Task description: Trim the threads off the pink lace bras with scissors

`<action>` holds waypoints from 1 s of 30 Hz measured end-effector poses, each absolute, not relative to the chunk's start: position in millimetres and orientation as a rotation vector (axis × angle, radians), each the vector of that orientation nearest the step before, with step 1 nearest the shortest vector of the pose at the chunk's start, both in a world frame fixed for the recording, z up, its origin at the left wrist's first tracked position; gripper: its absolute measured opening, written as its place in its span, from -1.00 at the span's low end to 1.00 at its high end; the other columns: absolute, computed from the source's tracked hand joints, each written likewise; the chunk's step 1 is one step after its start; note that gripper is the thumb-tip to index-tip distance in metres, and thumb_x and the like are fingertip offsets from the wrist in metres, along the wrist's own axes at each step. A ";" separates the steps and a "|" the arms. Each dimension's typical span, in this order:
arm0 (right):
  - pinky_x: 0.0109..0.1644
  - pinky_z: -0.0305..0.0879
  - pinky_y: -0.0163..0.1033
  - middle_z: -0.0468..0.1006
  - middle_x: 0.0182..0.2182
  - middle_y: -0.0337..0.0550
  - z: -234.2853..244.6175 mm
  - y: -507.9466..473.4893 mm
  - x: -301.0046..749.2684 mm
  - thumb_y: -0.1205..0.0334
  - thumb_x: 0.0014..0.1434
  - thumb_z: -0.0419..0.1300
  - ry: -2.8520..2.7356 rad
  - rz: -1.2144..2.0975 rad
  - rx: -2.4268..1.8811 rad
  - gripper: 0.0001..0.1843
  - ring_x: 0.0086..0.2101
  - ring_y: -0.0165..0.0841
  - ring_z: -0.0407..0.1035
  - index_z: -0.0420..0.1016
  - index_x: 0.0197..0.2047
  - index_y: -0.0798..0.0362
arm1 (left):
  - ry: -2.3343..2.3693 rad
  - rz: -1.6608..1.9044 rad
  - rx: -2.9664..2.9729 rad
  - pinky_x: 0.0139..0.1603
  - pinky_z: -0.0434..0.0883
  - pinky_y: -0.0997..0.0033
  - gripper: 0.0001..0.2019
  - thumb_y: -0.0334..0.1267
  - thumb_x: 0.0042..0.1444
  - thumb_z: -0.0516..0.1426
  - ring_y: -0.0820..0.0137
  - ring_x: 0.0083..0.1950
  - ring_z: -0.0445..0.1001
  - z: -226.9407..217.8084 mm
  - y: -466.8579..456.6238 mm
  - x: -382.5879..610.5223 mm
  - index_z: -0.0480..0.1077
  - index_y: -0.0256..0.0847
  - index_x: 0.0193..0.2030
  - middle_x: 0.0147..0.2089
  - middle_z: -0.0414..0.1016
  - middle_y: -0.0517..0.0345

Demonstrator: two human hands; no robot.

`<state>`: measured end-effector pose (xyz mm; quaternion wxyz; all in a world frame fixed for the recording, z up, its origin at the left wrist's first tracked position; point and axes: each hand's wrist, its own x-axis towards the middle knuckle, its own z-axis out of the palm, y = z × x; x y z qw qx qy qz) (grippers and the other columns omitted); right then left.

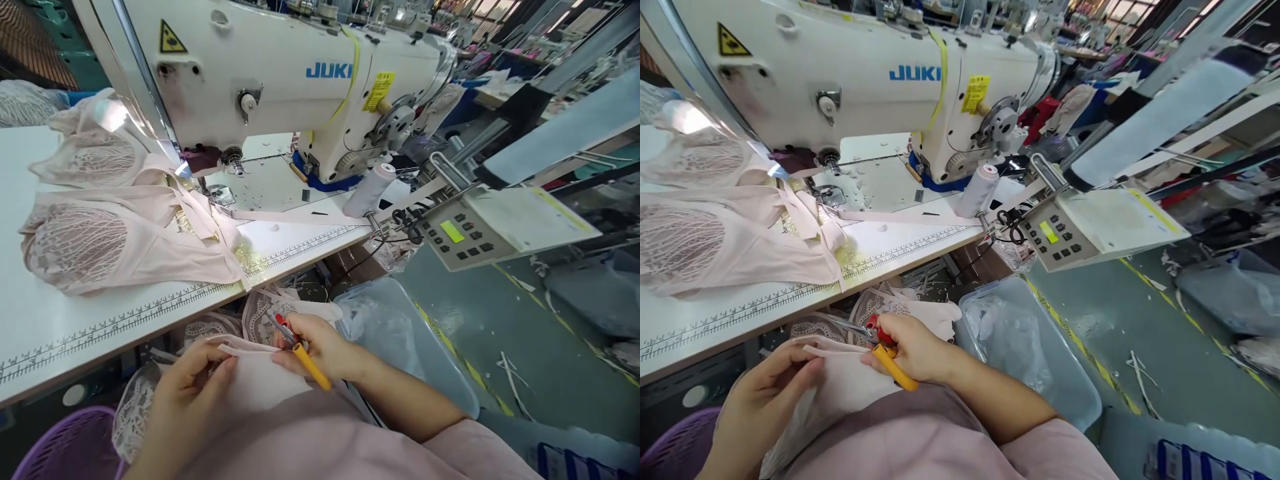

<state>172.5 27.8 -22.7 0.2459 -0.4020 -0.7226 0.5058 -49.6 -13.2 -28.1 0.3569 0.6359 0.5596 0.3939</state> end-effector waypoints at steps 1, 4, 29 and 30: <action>-0.49 0.05 -0.37 0.19 -0.55 -0.33 -21.5 28.3 172.9 -0.03 0.06 0.19 -1.991 1.363 -1.102 -0.61 -0.52 -0.48 0.05 0.11 -0.49 0.03 | 1.491 1.026 1.657 -0.26 0.46 0.58 -0.90 -0.29 0.06 0.17 0.41 -0.23 0.54 -30.3 -14.2 -48.8 0.47 -0.10 -0.45 -0.23 0.57 0.14; -0.49 0.04 -0.37 0.18 -0.55 -0.32 -20.9 30.2 172.9 -0.09 0.07 0.18 -2.025 1.363 -1.073 -0.58 -0.52 -0.48 0.04 0.11 -0.49 0.03 | 1.609 1.048 1.723 -0.34 0.45 0.55 -0.92 -0.28 0.07 0.17 0.42 -0.31 0.52 -34.0 -16.9 -47.3 0.45 -0.12 -0.43 -0.30 0.56 0.15; -0.48 0.03 -0.36 0.18 -0.55 -0.32 -31.2 26.2 173.4 0.15 0.03 0.22 -1.934 1.316 -1.178 -0.68 -0.52 -0.47 0.04 0.10 -0.49 0.03 | 1.838 1.153 1.248 -0.49 0.44 0.51 -0.58 -0.14 0.01 0.18 0.40 -0.40 0.53 -33.7 -25.0 -35.7 0.24 -0.19 0.00 -0.39 0.52 0.19; -0.48 0.04 -0.36 0.18 -0.54 -0.32 -31.2 26.6 173.5 0.17 0.02 0.22 -1.901 1.350 -1.185 -0.70 -0.51 -0.47 0.05 0.11 -0.48 0.03 | 1.809 1.152 1.191 -0.48 0.43 0.53 -0.51 -0.15 0.01 0.18 0.42 -0.40 0.52 -30.7 -24.8 -35.9 0.21 -0.19 0.08 -0.39 0.51 0.23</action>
